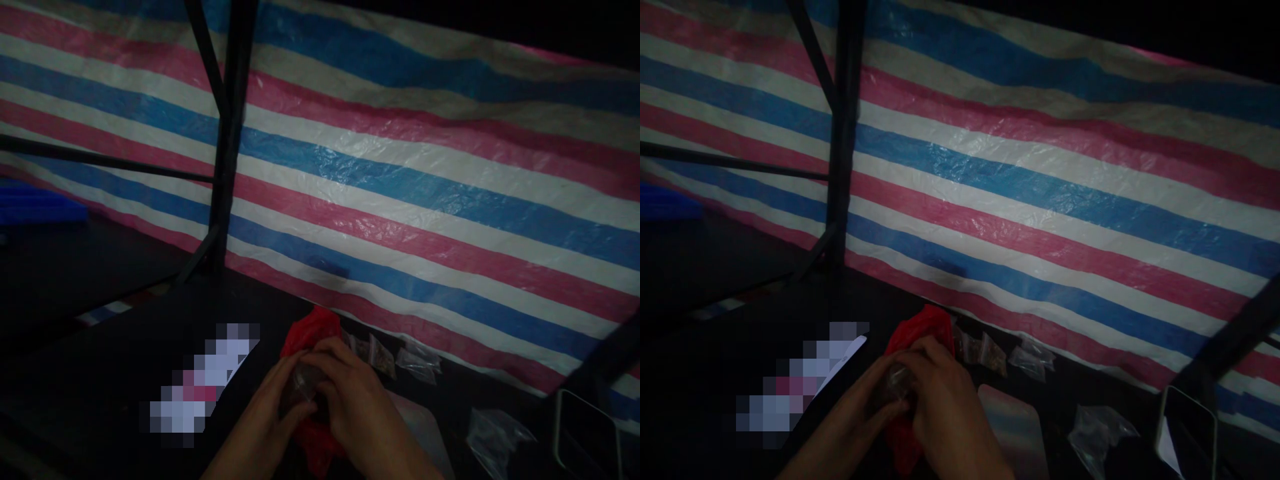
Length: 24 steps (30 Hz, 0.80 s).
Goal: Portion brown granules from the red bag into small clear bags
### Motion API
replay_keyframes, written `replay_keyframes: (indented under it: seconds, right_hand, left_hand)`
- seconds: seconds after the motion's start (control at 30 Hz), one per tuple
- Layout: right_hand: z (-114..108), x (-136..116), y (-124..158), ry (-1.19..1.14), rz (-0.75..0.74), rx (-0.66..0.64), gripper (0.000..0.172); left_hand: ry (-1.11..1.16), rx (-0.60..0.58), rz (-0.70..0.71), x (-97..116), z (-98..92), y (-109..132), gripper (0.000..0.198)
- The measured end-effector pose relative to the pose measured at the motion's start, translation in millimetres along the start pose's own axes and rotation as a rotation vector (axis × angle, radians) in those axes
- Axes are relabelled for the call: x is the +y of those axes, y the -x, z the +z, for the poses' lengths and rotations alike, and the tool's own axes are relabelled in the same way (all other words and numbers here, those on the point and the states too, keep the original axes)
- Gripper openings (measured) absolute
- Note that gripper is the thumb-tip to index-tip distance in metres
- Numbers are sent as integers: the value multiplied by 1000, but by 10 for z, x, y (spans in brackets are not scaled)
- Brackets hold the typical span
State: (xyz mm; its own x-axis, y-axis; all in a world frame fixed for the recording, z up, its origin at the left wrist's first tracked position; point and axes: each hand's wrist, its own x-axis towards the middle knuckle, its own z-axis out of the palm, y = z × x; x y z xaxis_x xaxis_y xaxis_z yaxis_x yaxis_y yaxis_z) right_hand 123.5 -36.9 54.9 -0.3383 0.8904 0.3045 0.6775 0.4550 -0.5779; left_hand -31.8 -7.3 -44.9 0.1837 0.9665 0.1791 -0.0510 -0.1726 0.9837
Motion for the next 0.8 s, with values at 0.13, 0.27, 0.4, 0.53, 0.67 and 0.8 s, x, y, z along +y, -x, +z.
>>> replay_keyframes:
  seconds: [0.13, 0.27, 0.4, 0.53, 0.67, 0.8]
  right_hand:
    - [0, -20, 19, -5, -25, -5, 63]
    - [-74, 31, -10, 5, -23, 73, 58]
    - [-132, 192, -100, 245, 111, 52, 62]
    - [-57, 370, -242, 422, 182, -62, 61]
    - [61, 477, -329, 408, 204, -87, 54]
    - [129, 493, -322, 338, 210, -104, 51]
  left_hand:
    - [25, -5, -8, 55, 7, 23, 60]
    - [-36, -5, -11, 162, -26, 24, 45]
    - [-62, 96, -35, 251, -80, -1, 39]
    - [41, 130, -96, 293, -79, -38, 51]
    - [156, 129, -162, 326, -36, -47, 65]
    - [263, 142, -230, 336, -28, -28, 75]
